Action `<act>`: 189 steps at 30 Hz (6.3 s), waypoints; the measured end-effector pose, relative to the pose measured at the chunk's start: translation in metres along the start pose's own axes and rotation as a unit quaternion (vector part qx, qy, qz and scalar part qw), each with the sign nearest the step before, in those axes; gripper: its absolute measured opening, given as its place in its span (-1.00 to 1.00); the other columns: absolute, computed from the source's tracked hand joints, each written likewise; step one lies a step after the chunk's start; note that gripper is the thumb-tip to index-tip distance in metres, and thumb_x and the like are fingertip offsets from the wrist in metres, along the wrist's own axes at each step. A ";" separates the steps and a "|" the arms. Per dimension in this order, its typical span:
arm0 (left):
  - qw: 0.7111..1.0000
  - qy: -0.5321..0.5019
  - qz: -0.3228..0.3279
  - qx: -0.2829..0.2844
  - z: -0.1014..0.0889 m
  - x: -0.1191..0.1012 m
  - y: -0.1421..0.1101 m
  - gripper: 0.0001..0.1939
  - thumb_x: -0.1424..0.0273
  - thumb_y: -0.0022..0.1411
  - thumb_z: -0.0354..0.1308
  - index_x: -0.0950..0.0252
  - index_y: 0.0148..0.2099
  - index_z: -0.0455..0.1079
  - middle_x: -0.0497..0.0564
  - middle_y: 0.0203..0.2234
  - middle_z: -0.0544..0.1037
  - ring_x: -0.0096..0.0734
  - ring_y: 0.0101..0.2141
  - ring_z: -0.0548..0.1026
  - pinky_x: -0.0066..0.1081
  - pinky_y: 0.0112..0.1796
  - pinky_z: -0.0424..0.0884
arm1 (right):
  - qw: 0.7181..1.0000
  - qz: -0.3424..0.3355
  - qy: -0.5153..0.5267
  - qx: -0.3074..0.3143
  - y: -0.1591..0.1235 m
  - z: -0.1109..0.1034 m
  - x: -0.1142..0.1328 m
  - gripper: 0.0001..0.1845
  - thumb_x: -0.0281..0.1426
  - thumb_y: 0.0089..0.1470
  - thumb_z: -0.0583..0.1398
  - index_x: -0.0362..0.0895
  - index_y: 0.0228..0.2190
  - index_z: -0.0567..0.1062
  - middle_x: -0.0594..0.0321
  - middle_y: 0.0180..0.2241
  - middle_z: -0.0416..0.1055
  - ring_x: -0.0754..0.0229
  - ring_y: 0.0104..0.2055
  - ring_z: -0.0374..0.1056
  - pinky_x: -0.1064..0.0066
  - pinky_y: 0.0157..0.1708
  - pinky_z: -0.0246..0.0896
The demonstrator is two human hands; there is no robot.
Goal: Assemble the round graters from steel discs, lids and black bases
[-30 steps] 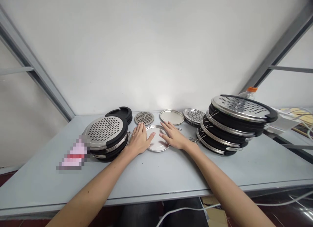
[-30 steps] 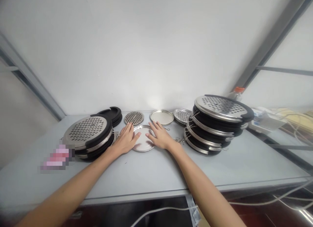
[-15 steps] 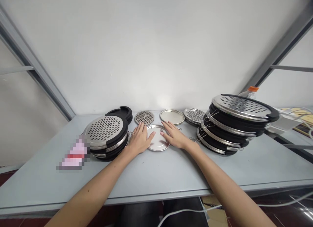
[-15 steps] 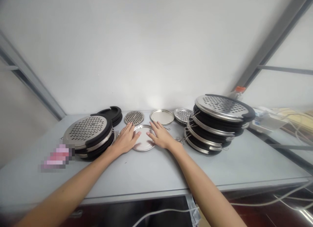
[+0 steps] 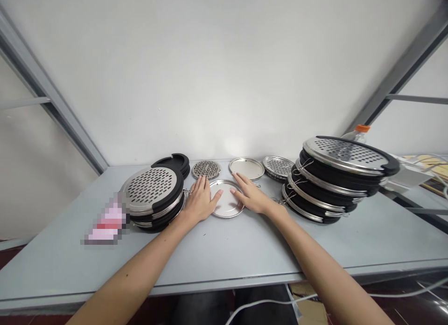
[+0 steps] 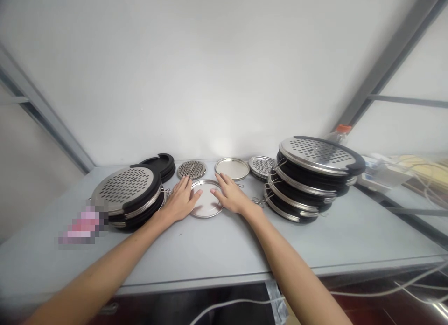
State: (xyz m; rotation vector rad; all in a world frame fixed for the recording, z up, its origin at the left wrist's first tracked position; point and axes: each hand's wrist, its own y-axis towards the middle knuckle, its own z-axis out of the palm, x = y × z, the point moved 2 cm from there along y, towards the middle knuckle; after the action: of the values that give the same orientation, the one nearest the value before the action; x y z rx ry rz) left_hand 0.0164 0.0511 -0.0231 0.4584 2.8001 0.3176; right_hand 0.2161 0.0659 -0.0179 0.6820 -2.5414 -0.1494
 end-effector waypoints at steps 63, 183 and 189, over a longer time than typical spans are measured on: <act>0.947 -0.099 0.186 -0.241 -0.037 -0.044 -0.029 -0.65 0.42 0.29 -0.02 0.26 0.11 0.32 0.13 0.11 0.36 -0.14 0.15 0.27 -0.04 0.14 0.23 | 0.946 0.011 0.050 -0.320 -0.003 -0.018 0.000 -0.73 -0.30 0.10 0.15 -0.06 -0.20 0.59 0.17 -0.21 0.57 0.00 -0.20 0.51 0.16 -0.15 0.41; 0.980 -0.141 0.085 0.111 -0.011 0.004 -0.021 -0.05 0.10 0.06 0.24 0.23 0.36 -0.15 0.30 0.29 0.00 0.16 0.26 -0.02 0.11 0.14 0.09 | 0.779 0.194 0.551 -0.230 0.007 -0.025 -0.019 -0.49 -0.27 -0.29 0.39 -0.14 -0.22 0.49 0.22 -0.39 0.51 0.24 -0.40 0.40 0.41 -0.39 0.31; 0.982 -0.139 0.092 0.089 -0.016 0.006 -0.017 0.01 0.17 0.06 0.27 0.24 0.37 -0.25 0.28 0.30 -0.03 0.06 0.27 -0.01 0.01 0.15 0.14 | 0.797 0.182 0.531 -0.221 0.008 -0.023 -0.022 -0.49 -0.23 -0.27 0.36 -0.14 -0.20 0.48 0.22 -0.39 0.51 0.20 -0.38 0.41 0.39 -0.40 0.30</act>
State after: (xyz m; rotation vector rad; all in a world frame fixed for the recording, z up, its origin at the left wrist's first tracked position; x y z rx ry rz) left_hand 0.0006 0.0344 -0.0138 0.7432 2.5270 0.0335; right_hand 0.2402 0.0838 -0.0057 0.0071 -1.4042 -0.1563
